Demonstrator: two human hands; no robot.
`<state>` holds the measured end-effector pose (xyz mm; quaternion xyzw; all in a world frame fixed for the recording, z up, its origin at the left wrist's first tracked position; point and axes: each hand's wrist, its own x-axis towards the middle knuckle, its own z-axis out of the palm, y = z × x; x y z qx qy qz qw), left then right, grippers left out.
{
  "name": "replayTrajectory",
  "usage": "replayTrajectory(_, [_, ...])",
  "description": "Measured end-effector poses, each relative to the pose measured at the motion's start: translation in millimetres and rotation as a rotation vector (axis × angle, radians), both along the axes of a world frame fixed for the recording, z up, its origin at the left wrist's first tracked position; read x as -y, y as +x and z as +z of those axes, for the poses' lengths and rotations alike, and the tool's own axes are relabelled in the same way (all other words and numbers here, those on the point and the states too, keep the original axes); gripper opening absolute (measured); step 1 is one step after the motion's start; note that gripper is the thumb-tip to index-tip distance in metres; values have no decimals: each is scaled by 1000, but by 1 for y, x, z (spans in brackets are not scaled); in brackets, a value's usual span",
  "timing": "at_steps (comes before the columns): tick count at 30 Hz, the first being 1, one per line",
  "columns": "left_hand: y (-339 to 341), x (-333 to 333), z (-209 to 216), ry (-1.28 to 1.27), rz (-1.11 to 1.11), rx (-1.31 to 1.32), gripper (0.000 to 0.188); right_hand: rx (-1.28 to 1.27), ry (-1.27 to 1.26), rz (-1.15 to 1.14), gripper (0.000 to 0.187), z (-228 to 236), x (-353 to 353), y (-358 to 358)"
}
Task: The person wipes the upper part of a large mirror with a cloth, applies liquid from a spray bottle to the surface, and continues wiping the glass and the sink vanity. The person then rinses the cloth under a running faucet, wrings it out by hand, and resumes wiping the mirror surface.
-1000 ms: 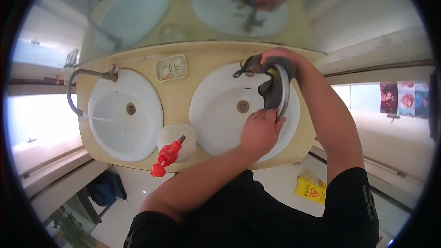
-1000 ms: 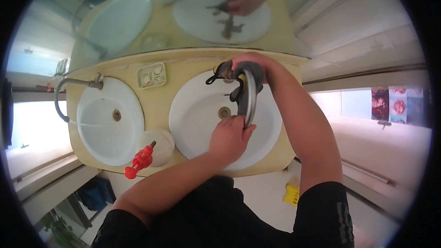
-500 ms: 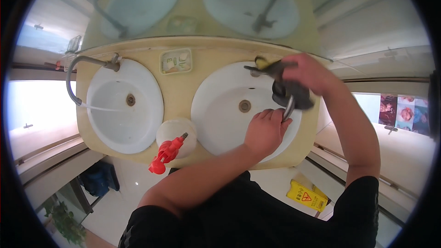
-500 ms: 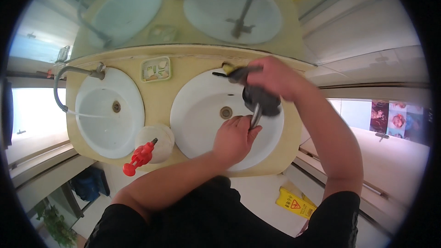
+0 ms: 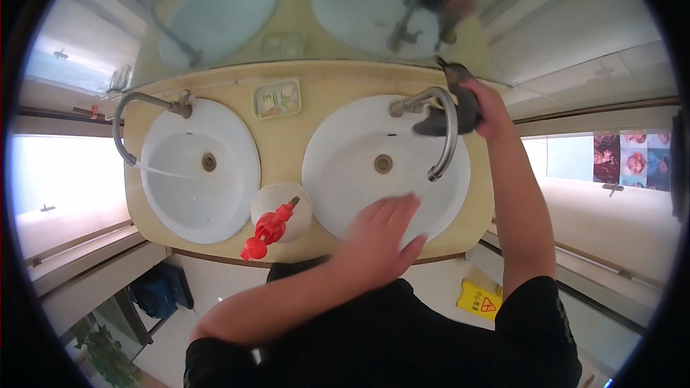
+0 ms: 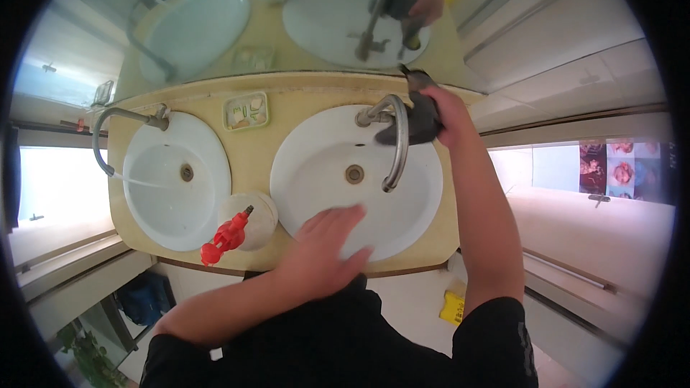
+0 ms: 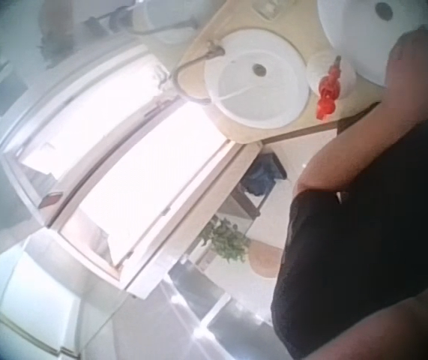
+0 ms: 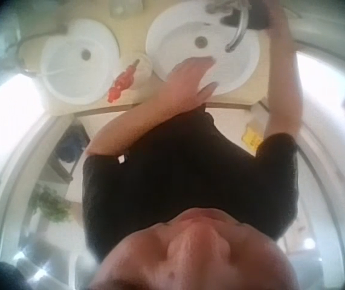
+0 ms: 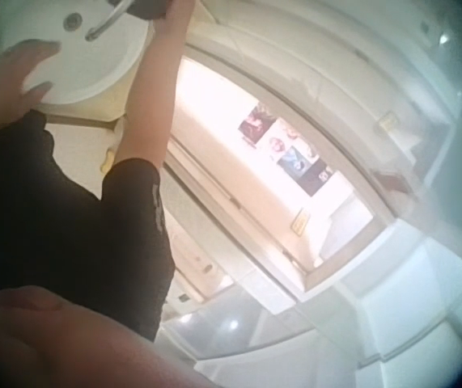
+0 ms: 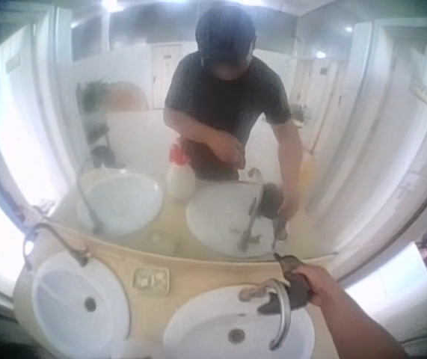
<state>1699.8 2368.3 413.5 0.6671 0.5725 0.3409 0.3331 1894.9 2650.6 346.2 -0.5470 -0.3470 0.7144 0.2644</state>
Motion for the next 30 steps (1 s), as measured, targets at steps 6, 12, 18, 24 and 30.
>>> replayTrajectory(6, [-122,114,-11,637,653,-161,71,-378,-296,-289,28,-59,87,110])
replayTrajectory(12, [-153,159,-76,-436,576,50,44,-467,-262,-484,29,-89,176,141])
replayTrajectory(18, [-119,89,-26,-441,411,353,30,-392,-330,-502,29,-81,201,137])
replayTrajectory(24, [-96,59,17,-476,282,637,37,-369,-334,-483,27,-77,216,145])
replayTrajectory(30, [-65,33,31,-483,230,553,46,-365,-310,-530,24,-83,228,149])
